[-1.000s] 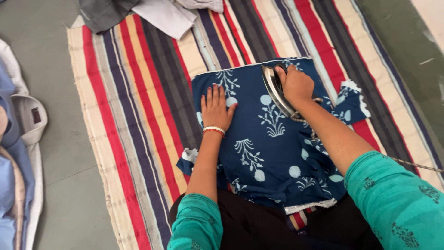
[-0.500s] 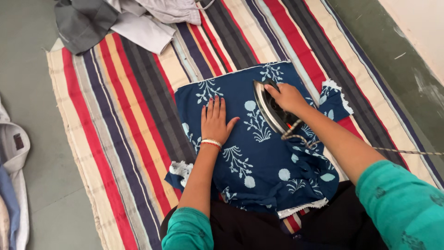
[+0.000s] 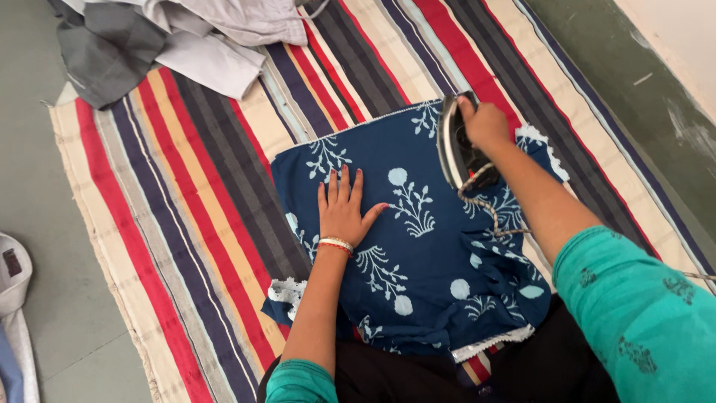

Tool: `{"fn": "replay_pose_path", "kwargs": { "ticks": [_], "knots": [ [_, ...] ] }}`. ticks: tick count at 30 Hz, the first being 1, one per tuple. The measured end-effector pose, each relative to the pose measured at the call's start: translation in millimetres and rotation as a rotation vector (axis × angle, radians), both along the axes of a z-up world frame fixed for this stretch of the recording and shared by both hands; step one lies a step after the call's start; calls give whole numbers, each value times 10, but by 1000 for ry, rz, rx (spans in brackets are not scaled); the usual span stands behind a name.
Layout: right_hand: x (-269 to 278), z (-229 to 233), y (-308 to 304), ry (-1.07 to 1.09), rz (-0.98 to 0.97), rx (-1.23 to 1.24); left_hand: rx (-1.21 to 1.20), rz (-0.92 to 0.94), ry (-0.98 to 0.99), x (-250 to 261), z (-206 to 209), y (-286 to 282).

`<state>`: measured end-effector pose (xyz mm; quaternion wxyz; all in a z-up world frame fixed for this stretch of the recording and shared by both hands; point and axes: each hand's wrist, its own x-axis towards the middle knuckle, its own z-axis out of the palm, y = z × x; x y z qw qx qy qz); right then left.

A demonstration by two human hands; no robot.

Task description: The person irons a dark blue patterned garment laid out on a striped mat. They smooth the fabric with their hands, use an electric iron to press the main body and sleeves, and flip the garment to iron the other side.

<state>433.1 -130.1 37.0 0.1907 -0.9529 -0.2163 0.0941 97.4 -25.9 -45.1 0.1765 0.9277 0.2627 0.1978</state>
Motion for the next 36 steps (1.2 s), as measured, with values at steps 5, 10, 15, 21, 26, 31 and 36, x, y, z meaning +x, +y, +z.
{"fn": "replay_pose_path", "kwargs": {
  "ticks": [5, 10, 15, 21, 26, 31, 36],
  "knots": [
    [1, 43, -189, 79, -59, 61, 13, -6, 44, -2, -63, 2],
    [-230, 38, -481, 100, -83, 81, 31, -13, 77, -8, -84, 9],
    [-529, 16, -881, 93, -79, 48, 20, 12, 143, -45, -63, 38],
    [-872, 3, -1281, 114, -202, -3, -16, 28, 155, -77, -15, 67],
    [-786, -52, -1218, 56, -212, -44, -25, 32, 172, -53, 20, 77],
    [-469, -71, -853, 36, -180, -72, -52, 35, 164, -62, 32, 80],
    [-228, -22, -438, 68, -138, -17, -45, 64, 172, -77, 42, 110]
  ]
}}
